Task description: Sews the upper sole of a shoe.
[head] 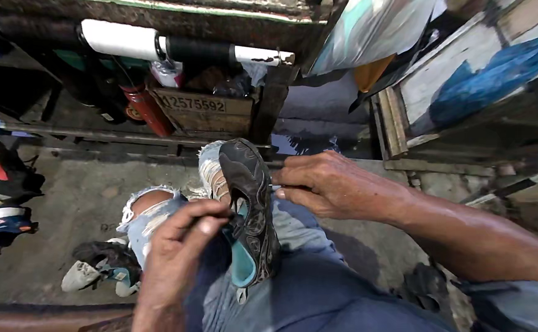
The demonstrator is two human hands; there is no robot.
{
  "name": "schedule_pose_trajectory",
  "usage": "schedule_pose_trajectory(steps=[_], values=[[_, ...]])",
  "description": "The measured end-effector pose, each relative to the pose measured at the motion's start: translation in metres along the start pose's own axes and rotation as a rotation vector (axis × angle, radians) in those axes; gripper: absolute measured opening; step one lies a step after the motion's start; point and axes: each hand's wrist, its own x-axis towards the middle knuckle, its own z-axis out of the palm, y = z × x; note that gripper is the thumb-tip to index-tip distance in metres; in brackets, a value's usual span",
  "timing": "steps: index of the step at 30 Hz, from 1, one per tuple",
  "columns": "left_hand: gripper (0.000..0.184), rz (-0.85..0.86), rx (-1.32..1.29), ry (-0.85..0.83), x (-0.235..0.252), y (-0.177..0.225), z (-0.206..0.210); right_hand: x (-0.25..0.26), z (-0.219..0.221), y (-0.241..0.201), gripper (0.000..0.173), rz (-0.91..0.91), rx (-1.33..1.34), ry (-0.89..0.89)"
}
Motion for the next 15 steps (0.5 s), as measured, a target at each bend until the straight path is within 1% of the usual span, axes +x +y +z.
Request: schedule_pose_trajectory(steps=[2, 3, 4, 5, 7, 8, 9, 10, 11, 12, 13, 15], values=[[0.03, -0.011, -0.024, 0.136, -0.003, 0.008, -0.03, -0.005, 0.001, 0.004, 0.023, 0.013, 0.009, 0.005], [0.029, -0.012, 0.022, 0.199, -0.006, 0.009, -0.047, -0.008, 0.001, 0.006, 0.023, 0.021, 0.019, 0.006], [0.026, -0.022, 0.15, 0.256, -0.009, 0.008, -0.062, -0.009, 0.001, 0.007, 0.024, 0.03, 0.025, 0.006], [0.025, -0.054, 0.352, 0.307, -0.013, 0.005, -0.075, -0.01, 0.001, 0.008, 0.024, 0.036, 0.031, 0.007], [0.023, -0.146, 0.777, 0.369, -0.015, 0.004, -0.077, -0.012, 0.003, 0.009, 0.024, 0.045, 0.023, 0.009], [0.027, -0.155, 0.917, 0.353, -0.014, 0.007, -0.068, -0.012, 0.003, 0.009, 0.024, 0.045, 0.015, 0.007], [0.03, -0.104, 0.98, 0.319, -0.011, 0.011, -0.053, -0.011, 0.003, 0.009, 0.024, 0.041, 0.006, 0.005], [0.03, -0.016, 0.991, 0.269, -0.008, 0.014, -0.032, -0.011, 0.003, 0.009, 0.025, 0.035, -0.002, 0.003], [0.028, 0.065, 0.95, 0.197, -0.003, 0.015, -0.01, -0.01, 0.003, 0.008, 0.025, 0.029, -0.006, 0.003], [0.027, 0.105, 0.892, 0.107, 0.002, 0.013, 0.011, -0.01, 0.004, 0.008, 0.024, 0.021, -0.007, 0.002], [0.026, 0.113, 0.873, 0.025, 0.007, 0.008, 0.028, -0.009, 0.004, 0.007, 0.024, 0.014, -0.009, 0.0], [0.023, 0.064, 0.969, -0.073, 0.019, -0.005, 0.044, -0.007, 0.003, 0.005, 0.023, 0.008, -0.022, -0.002]])
